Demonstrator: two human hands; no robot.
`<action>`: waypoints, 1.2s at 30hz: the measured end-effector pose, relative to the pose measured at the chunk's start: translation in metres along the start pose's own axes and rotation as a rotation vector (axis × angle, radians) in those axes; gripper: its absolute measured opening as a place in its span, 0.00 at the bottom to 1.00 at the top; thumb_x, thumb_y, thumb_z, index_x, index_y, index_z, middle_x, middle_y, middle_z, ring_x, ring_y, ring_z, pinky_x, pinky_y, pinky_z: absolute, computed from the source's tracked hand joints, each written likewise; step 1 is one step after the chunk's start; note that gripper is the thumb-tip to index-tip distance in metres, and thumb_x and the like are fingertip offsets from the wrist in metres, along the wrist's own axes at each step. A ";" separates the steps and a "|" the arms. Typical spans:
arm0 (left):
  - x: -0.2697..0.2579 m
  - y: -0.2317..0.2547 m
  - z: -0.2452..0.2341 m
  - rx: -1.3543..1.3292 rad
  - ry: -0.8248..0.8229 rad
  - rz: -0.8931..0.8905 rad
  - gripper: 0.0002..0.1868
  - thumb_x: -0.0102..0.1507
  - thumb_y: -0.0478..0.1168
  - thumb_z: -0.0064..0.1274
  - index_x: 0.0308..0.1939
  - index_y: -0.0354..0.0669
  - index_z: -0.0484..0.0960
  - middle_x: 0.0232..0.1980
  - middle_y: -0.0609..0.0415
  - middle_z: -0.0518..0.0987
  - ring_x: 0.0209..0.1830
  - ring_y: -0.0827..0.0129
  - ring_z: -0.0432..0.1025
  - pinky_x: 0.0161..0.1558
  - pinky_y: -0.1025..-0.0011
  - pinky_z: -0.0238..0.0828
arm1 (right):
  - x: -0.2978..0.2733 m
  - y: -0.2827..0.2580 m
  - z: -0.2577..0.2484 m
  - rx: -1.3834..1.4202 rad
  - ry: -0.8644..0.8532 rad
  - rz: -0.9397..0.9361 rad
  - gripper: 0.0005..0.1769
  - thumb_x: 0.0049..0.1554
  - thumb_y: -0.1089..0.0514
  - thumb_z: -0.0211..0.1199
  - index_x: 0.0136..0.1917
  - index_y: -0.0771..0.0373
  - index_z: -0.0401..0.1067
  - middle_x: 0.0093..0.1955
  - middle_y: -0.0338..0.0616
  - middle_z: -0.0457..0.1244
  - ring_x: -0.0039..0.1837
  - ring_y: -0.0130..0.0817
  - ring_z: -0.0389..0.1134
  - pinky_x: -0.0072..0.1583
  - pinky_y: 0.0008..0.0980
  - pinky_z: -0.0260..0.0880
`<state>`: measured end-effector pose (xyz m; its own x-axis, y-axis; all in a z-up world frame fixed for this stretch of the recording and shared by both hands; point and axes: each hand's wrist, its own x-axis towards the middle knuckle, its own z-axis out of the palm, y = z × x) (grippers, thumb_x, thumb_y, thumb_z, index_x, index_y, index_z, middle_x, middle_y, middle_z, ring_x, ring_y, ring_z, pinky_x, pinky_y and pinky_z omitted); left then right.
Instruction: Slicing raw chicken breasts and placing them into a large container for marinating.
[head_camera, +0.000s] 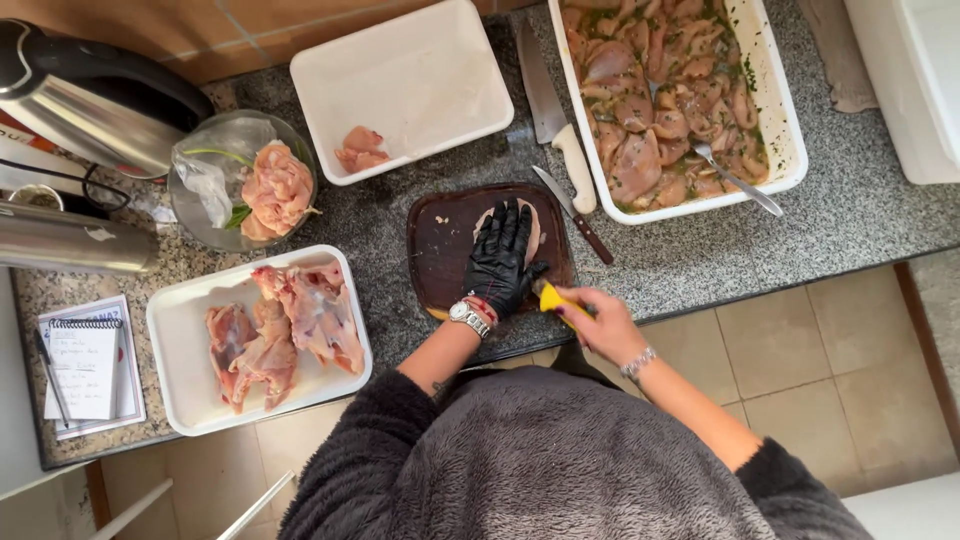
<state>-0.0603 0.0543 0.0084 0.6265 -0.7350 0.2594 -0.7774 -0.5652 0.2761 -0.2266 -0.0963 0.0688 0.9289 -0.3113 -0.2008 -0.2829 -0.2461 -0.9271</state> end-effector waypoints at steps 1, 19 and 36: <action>-0.002 0.003 -0.001 -0.045 0.027 -0.008 0.47 0.67 0.67 0.41 0.80 0.40 0.54 0.79 0.35 0.58 0.80 0.42 0.52 0.79 0.52 0.43 | -0.008 -0.006 0.003 0.081 0.024 0.039 0.16 0.56 0.66 0.66 0.58 0.64 0.78 0.41 0.57 0.69 0.20 0.34 0.65 0.21 0.27 0.61; -0.001 -0.005 0.017 -0.017 0.087 0.030 0.47 0.67 0.69 0.41 0.79 0.40 0.55 0.78 0.36 0.60 0.80 0.44 0.53 0.79 0.52 0.43 | -0.056 -0.014 0.036 0.196 0.098 0.133 0.15 0.55 0.66 0.67 0.57 0.63 0.78 0.39 0.59 0.69 0.19 0.33 0.63 0.18 0.27 0.56; 0.026 -0.044 0.038 -0.365 -0.019 -0.475 0.15 0.56 0.66 0.57 0.46 0.86 0.79 0.41 0.81 0.83 0.46 0.83 0.79 0.49 0.75 0.79 | -0.110 -0.069 -0.087 -0.118 -0.226 0.319 0.18 0.47 0.65 0.74 0.53 0.61 0.84 0.38 0.59 0.70 0.20 0.34 0.64 0.21 0.28 0.64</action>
<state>-0.0120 0.0452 -0.0324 0.8968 -0.4423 0.0138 -0.3408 -0.6705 0.6590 -0.3296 -0.1248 0.1820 0.8157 -0.1829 -0.5488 -0.5784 -0.2774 -0.7671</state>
